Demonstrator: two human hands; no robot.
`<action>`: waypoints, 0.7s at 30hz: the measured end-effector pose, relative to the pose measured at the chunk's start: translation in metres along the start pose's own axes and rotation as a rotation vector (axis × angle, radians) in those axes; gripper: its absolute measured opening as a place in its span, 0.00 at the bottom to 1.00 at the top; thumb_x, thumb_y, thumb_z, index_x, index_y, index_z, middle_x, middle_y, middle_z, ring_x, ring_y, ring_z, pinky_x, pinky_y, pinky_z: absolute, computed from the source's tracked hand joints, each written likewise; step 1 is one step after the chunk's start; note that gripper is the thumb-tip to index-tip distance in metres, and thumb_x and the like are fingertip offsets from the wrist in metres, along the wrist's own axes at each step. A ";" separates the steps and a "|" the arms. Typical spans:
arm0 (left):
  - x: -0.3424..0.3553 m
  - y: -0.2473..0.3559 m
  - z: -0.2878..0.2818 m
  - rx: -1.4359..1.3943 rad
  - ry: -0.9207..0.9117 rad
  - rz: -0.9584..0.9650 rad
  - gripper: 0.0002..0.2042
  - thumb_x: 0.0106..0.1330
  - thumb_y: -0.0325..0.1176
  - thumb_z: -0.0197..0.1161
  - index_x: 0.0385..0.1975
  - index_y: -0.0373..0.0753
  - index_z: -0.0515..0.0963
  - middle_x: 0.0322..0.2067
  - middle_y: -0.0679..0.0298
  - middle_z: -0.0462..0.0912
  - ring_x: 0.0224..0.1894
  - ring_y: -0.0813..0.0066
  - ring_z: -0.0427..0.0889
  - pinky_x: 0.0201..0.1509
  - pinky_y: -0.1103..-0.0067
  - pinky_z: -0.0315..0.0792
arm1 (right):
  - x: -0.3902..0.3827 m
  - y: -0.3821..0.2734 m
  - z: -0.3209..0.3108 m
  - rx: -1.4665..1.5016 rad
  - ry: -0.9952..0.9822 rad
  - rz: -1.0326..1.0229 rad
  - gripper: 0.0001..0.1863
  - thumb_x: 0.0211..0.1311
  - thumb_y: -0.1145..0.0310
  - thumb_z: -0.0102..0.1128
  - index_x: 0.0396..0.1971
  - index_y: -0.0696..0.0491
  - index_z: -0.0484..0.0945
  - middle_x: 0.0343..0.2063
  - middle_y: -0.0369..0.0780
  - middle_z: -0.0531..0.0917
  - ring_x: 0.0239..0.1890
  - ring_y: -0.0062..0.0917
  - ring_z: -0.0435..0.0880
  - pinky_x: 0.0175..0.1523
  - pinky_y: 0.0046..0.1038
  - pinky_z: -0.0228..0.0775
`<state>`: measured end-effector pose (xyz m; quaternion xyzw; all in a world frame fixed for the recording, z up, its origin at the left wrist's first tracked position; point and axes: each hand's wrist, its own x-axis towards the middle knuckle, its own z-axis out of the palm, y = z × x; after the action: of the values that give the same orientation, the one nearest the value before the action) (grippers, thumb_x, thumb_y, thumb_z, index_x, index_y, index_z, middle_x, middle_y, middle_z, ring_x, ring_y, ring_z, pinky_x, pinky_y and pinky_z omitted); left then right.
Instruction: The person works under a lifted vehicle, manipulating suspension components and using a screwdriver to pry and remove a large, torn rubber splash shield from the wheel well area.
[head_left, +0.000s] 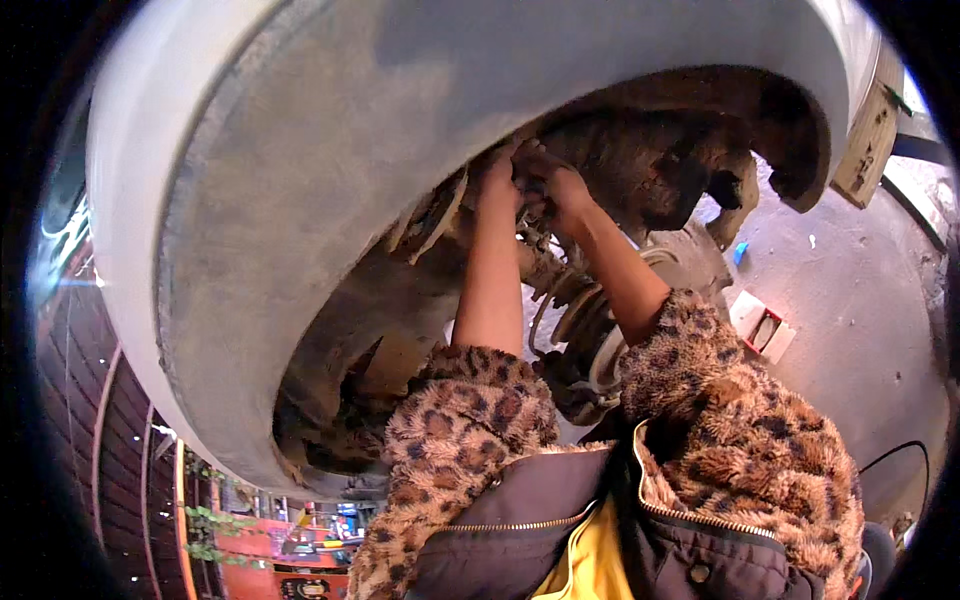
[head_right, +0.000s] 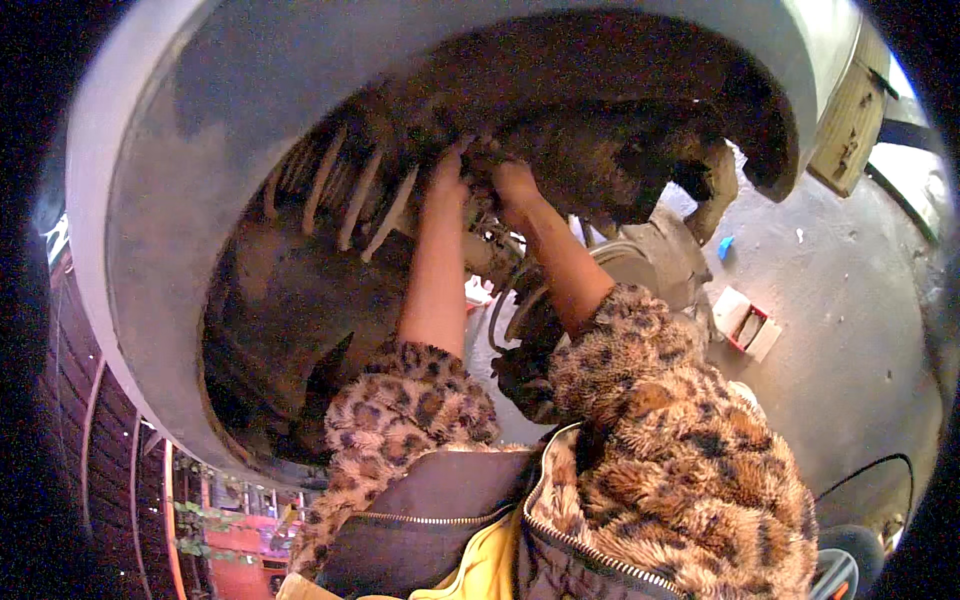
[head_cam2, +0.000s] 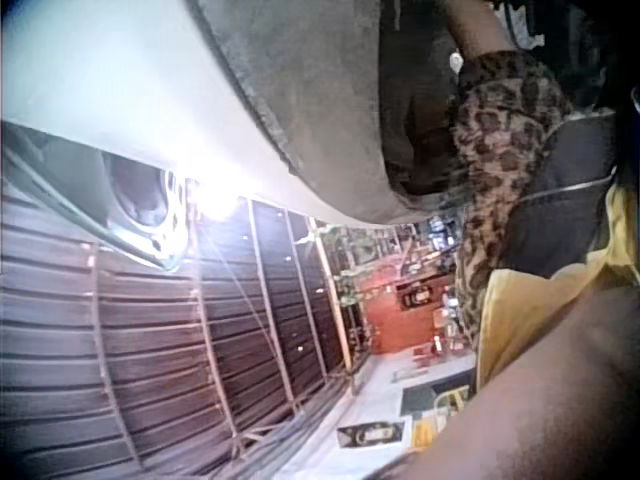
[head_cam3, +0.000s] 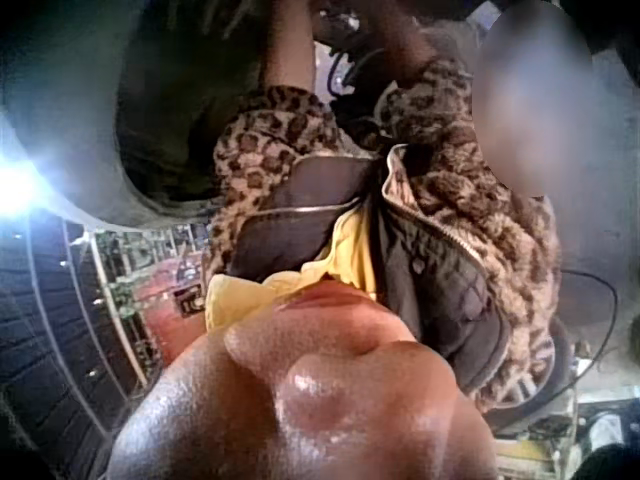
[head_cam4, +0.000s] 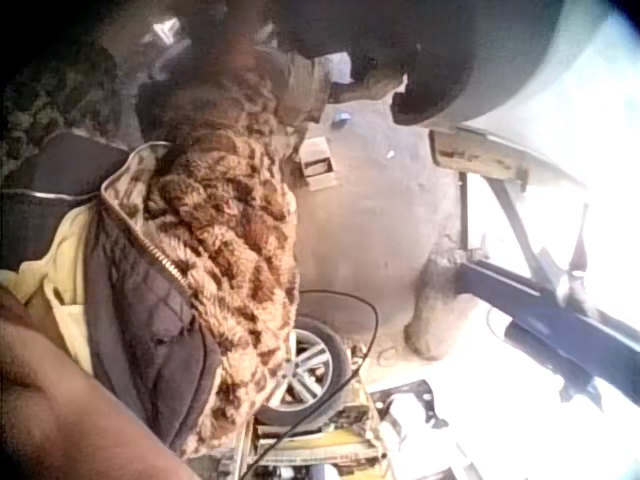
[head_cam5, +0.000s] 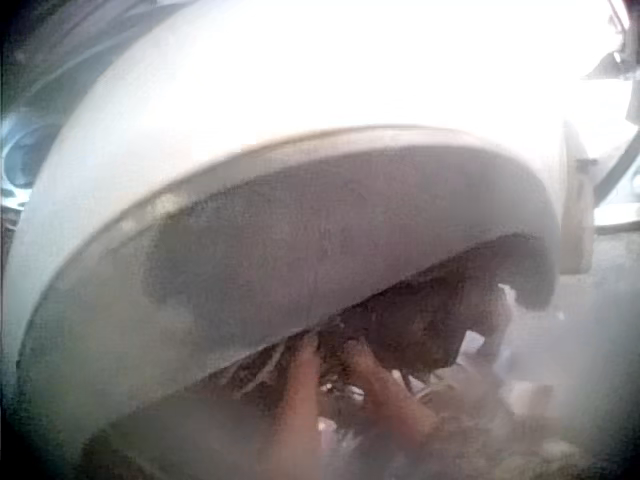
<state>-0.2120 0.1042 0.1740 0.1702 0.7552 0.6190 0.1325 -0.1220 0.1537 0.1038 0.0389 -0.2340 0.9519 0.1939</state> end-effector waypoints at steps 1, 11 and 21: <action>-0.003 -0.003 -0.001 0.060 0.036 0.009 0.25 0.59 0.46 0.68 0.54 0.42 0.76 0.49 0.64 0.81 0.51 0.64 0.75 0.50 0.65 0.70 | -0.010 0.003 0.002 0.130 -0.014 0.053 0.03 0.70 0.66 0.50 0.38 0.44 0.74 0.24 0.28 0.71 0.18 0.14 0.60 0.19 0.19 0.45; -0.017 -0.039 0.037 0.011 0.029 0.049 0.22 0.67 0.46 0.61 0.57 0.41 0.75 0.49 0.62 0.81 0.47 0.63 0.80 0.51 0.66 0.74 | -0.025 0.008 -0.026 0.013 0.269 -0.040 0.17 0.69 0.69 0.49 0.55 0.43 0.78 0.32 0.32 0.75 0.18 0.16 0.61 0.19 0.19 0.45; 0.006 -0.059 0.020 -0.176 -0.009 0.031 0.16 0.68 0.37 0.58 0.52 0.39 0.74 0.42 0.61 0.81 0.39 0.66 0.82 0.40 0.69 0.78 | -0.053 -0.002 -0.010 0.022 0.214 -0.048 0.16 0.70 0.68 0.53 0.55 0.49 0.78 0.37 0.33 0.77 0.21 0.18 0.71 0.18 0.20 0.50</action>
<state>-0.2148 0.1141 0.1127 0.1725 0.6943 0.6844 0.1407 -0.0721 0.1418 0.0871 -0.0550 -0.2008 0.9482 0.2401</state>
